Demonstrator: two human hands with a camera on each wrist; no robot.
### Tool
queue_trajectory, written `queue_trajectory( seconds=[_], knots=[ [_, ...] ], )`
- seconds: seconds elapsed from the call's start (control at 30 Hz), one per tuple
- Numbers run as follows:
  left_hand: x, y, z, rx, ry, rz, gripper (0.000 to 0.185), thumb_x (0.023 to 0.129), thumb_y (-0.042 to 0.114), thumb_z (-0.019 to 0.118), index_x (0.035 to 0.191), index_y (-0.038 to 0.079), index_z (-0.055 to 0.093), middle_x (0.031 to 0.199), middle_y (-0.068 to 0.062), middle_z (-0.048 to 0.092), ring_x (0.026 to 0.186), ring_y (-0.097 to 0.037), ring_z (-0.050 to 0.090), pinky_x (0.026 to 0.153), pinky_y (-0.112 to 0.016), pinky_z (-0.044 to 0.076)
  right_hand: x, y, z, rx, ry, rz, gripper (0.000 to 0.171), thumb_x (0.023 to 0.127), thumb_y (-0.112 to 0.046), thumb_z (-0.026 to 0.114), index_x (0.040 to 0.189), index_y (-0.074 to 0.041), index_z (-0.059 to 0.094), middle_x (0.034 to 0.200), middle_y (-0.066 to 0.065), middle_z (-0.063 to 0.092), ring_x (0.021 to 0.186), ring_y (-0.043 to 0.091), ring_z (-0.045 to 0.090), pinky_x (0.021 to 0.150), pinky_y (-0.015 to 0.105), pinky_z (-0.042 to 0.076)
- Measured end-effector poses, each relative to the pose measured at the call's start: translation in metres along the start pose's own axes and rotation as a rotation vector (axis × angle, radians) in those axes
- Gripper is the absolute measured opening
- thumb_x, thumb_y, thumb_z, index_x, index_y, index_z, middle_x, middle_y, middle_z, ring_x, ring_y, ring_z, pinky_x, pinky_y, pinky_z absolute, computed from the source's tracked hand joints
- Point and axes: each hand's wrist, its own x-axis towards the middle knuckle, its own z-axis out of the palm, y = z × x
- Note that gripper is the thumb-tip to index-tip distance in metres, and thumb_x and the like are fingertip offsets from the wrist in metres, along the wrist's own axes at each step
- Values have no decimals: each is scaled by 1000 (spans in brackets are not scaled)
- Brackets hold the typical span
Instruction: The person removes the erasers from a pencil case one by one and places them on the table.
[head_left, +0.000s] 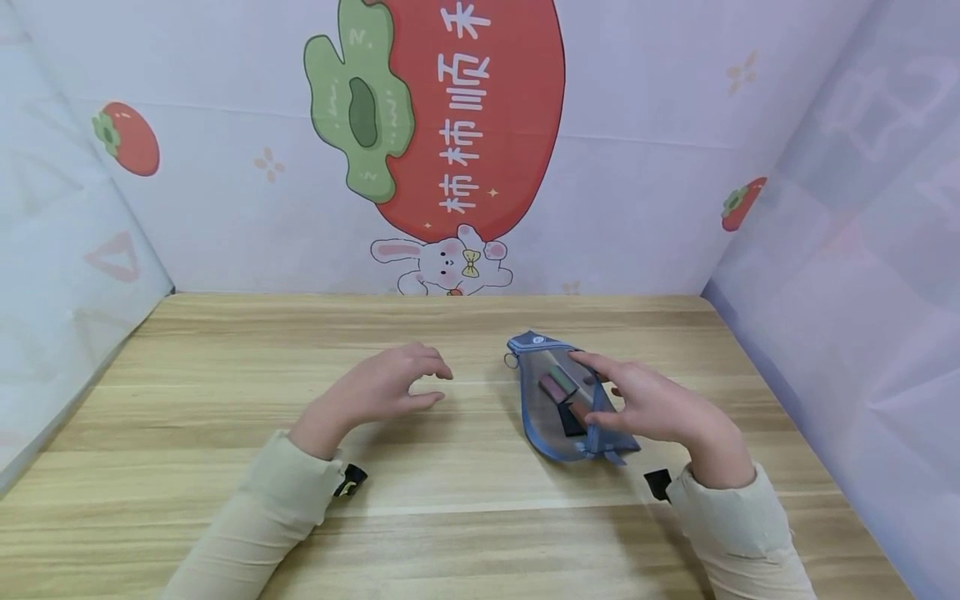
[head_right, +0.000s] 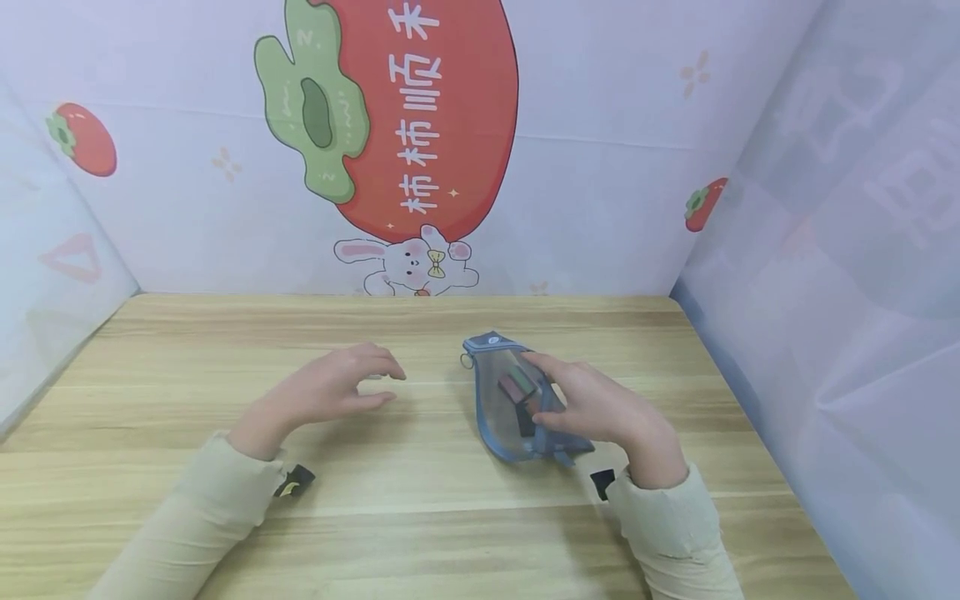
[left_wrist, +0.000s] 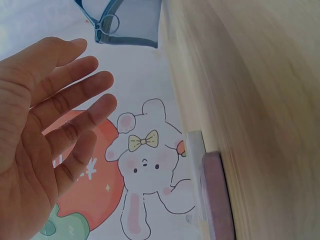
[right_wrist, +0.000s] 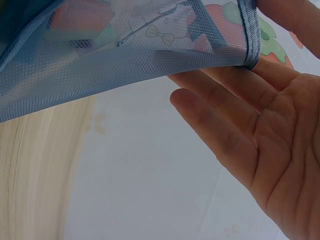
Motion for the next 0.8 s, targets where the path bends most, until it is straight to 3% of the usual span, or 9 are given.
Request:
queue_trajectory(
  seconds=[0.13, 0.43, 0.63, 0.8],
  knots=[
    [5, 3, 2, 0, 6, 23, 23, 90, 20, 71, 110, 8, 72, 107, -4, 71, 101, -18, 64, 91, -37, 53, 0, -1, 0, -7, 0, 1, 75, 87, -17, 74, 150, 1, 36, 118, 11, 69, 116, 30, 63, 92, 52, 50],
    [12, 12, 7, -15, -39, -13, 26, 91, 22, 71, 113, 10, 73, 110, -4, 72, 104, -17, 64, 93, -36, 55, 0, -2, 0, -5, -1, 1, 75, 87, -16, 74, 150, 1, 35, 118, 11, 69, 116, 31, 63, 92, 52, 50],
    [19, 13, 10, -18, -28, 18, 25, 92, 22, 70, 114, 11, 73, 111, -3, 72, 104, -16, 65, 93, -34, 55, -1, -2, 1, 0, 4, 3, 75, 87, -15, 74, 150, 1, 36, 118, 12, 69, 116, 31, 63, 93, 52, 50],
    [26, 15, 12, -8, -17, 84, 23, 93, 21, 68, 112, 9, 72, 109, -4, 71, 103, -16, 64, 93, -34, 53, -1, -1, 2, -17, 11, -10, 75, 87, -14, 74, 149, 2, 35, 118, 13, 69, 116, 32, 64, 93, 52, 50]
  ],
)
